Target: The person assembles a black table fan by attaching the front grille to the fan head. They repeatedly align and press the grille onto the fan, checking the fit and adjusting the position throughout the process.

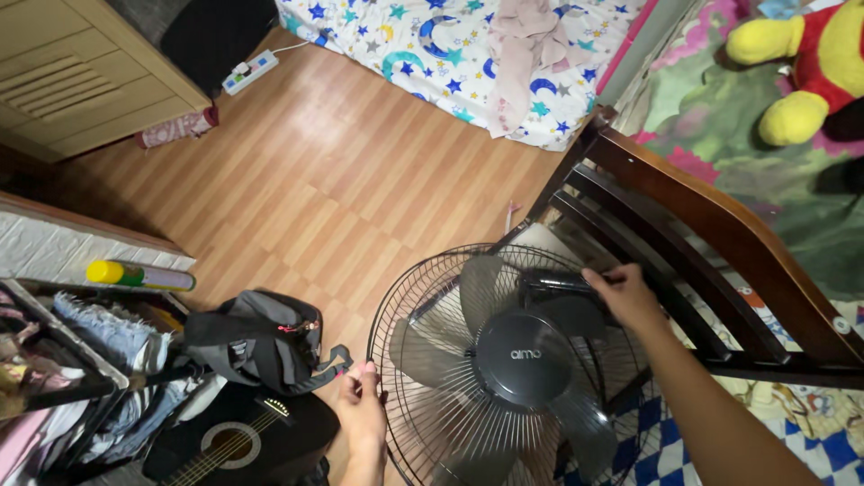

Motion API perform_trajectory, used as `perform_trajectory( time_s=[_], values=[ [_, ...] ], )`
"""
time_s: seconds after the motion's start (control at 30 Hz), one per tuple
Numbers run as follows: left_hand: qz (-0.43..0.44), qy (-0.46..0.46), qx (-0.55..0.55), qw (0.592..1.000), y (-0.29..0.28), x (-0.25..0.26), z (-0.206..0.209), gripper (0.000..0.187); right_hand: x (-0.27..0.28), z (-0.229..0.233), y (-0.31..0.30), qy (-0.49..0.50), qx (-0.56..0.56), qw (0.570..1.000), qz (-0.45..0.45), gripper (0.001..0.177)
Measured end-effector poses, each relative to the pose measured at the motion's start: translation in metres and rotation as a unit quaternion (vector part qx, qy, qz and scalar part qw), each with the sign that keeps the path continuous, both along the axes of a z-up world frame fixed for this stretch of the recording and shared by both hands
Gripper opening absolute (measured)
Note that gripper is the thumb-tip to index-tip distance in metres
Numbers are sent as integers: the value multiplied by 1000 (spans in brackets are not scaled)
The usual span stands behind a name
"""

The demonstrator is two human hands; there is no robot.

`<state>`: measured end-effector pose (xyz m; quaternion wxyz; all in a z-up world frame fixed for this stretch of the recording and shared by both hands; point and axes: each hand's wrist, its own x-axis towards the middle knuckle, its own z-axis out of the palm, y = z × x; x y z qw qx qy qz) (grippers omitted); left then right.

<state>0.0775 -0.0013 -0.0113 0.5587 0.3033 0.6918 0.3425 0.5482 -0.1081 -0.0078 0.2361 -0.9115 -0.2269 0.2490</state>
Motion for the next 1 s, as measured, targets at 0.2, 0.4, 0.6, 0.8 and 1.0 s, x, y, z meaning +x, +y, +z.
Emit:
perform_trajectory(
  time_s=[0.2,0.4,0.6,0.8,1.0],
  values=[
    [-72,108,125,984,2,-15,-10,29,-19,-31,-13,35,79,996,-3,60],
    [-45,70,95,992,2,-11,0,32,-20,-18,-6,55,57,997,16,58],
    [-51,55,87,993,3,-7,5,35,-24,-17,-11,-6,17,997,74,54],
    [-210,151,96,961,25,-27,8,34,-26,-28,-21,-82,17,994,66,54],
    [-287,86,-49,953,64,-32,23,30,-15,-42,-30,-79,-5,994,74,52]
  ],
)
